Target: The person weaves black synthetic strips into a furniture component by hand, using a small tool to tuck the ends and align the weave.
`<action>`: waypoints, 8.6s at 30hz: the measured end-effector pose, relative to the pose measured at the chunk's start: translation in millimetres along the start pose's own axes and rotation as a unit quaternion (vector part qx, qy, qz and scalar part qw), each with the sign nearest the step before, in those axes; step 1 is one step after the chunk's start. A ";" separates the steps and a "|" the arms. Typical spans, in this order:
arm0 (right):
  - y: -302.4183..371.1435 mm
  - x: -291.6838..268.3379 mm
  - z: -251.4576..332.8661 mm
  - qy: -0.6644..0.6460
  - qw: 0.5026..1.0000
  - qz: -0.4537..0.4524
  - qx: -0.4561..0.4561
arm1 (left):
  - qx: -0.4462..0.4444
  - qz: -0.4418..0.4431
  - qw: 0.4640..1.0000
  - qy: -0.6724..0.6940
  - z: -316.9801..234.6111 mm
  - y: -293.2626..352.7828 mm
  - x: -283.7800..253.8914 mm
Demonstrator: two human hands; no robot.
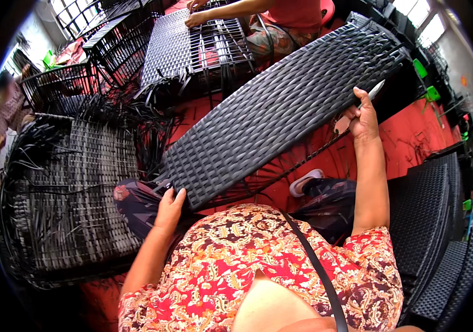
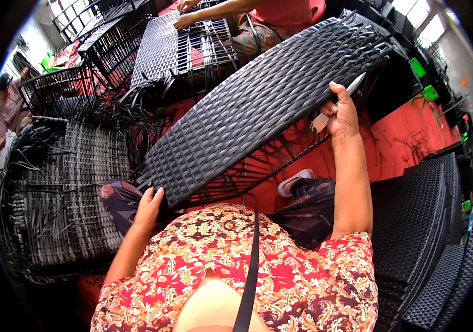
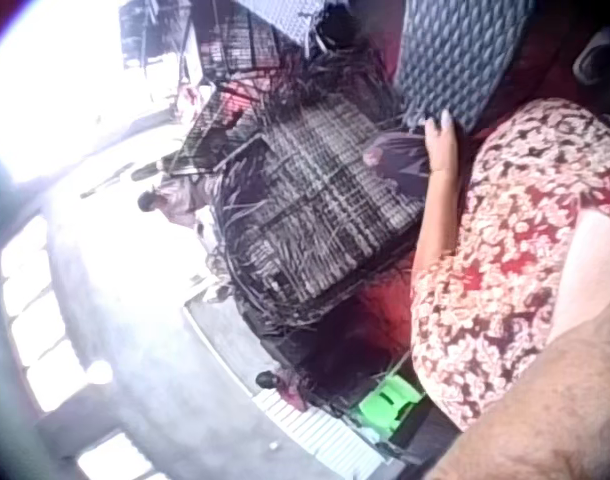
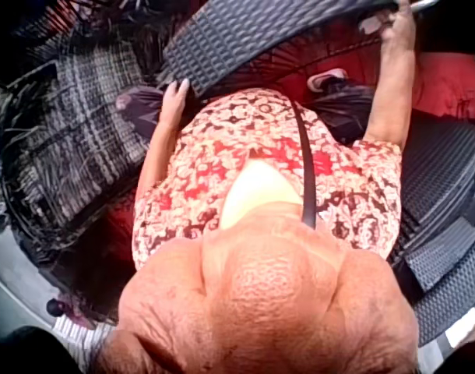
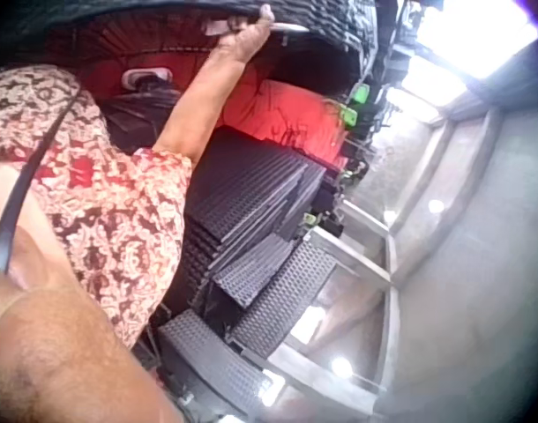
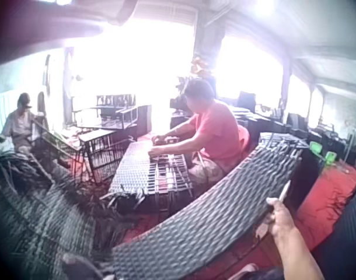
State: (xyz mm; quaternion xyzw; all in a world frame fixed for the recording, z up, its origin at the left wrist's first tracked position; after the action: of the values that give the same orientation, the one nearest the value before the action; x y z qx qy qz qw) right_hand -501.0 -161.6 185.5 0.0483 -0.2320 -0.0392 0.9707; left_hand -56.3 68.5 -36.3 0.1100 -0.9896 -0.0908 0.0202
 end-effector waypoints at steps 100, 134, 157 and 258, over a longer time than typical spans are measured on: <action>13.1 -177.4 59.1 0.185 0.981 -0.038 -0.054 | 0.290 0.086 0.814 -0.496 -180.3 -182.9 28.4; 16.1 -138.8 53.3 0.599 0.757 -0.158 -0.208 | 0.326 0.025 0.737 -0.591 -132.8 -224.6 52.9; 21.1 -38.1 -97.9 0.747 0.608 -0.113 -0.242 | 0.171 -0.007 0.700 -0.693 -111.6 -197.0 74.0; 19.0 -81.9 -111.6 0.760 0.590 0.003 -0.271 | 0.271 0.334 0.896 0.114 -198.0 -95.4 -58.3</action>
State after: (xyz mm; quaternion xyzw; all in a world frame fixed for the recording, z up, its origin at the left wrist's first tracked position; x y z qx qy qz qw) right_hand -522.1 -126.2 52.1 -0.2056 0.6116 -0.0466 0.7626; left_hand 32.8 -44.8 139.5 -0.2162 -0.9453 0.2061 0.1312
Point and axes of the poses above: each hand's wrist, its own y-axis away from the middle knuckle, its own x-axis out of the palm, z = x × y, the point moved 7 cm from there along -y, towards the middle knuckle, and after that the axes turned 5 degrees about x, right-handed, at the moved point
